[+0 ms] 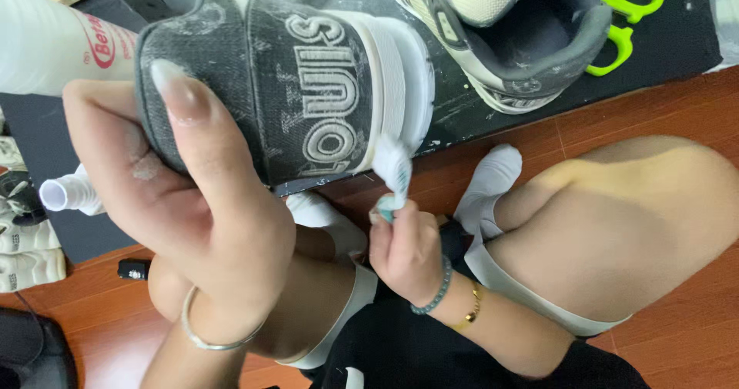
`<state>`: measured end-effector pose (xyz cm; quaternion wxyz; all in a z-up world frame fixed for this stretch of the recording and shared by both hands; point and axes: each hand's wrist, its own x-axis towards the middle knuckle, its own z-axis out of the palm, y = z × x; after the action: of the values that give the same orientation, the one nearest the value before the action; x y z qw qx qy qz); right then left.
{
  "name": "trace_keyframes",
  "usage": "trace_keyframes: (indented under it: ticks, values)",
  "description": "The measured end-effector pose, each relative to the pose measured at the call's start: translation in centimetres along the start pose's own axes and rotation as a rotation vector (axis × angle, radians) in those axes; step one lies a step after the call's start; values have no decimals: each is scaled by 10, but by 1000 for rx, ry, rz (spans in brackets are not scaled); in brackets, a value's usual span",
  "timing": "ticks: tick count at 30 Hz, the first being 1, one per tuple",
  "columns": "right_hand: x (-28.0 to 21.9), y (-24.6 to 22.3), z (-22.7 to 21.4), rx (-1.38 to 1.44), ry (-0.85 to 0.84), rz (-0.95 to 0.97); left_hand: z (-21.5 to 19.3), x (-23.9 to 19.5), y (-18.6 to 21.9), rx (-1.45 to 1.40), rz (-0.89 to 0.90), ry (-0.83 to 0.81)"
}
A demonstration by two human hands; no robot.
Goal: The person cleans a white and grey sneaker using a toothbrush and a white cleaning liquid. They apply the liquid to the brush and scrub various parts of the shoe, including the sole, sides, and mesh upper, while sitting on the floor.
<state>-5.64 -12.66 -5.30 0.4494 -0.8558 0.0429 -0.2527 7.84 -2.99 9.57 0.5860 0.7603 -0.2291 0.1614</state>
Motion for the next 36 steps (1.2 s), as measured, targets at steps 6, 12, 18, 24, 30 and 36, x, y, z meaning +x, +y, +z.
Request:
trace_keyframes:
  ticks: [6, 12, 18, 24, 30, 36]
  values:
    - [17, 2, 11, -76, 79, 37, 14, -13, 5, -17, -24, 80]
    - [15, 1, 30, -22, 22, -34, 15, -14, 7, -33, -32, 118]
    - [18, -4, 33, -1, -52, 189, 11, -13, 8, -25, -36, 137]
    - [29, -3, 27, 101, 24, 173, 14, -16, 8, -38, -34, 172]
    - [21, -6, 31, -27, -36, 5, 12, -17, 6, -46, -36, 203]
    - [29, -11, 18, 85, -50, 272, 14, -20, 7, -52, -56, 213]
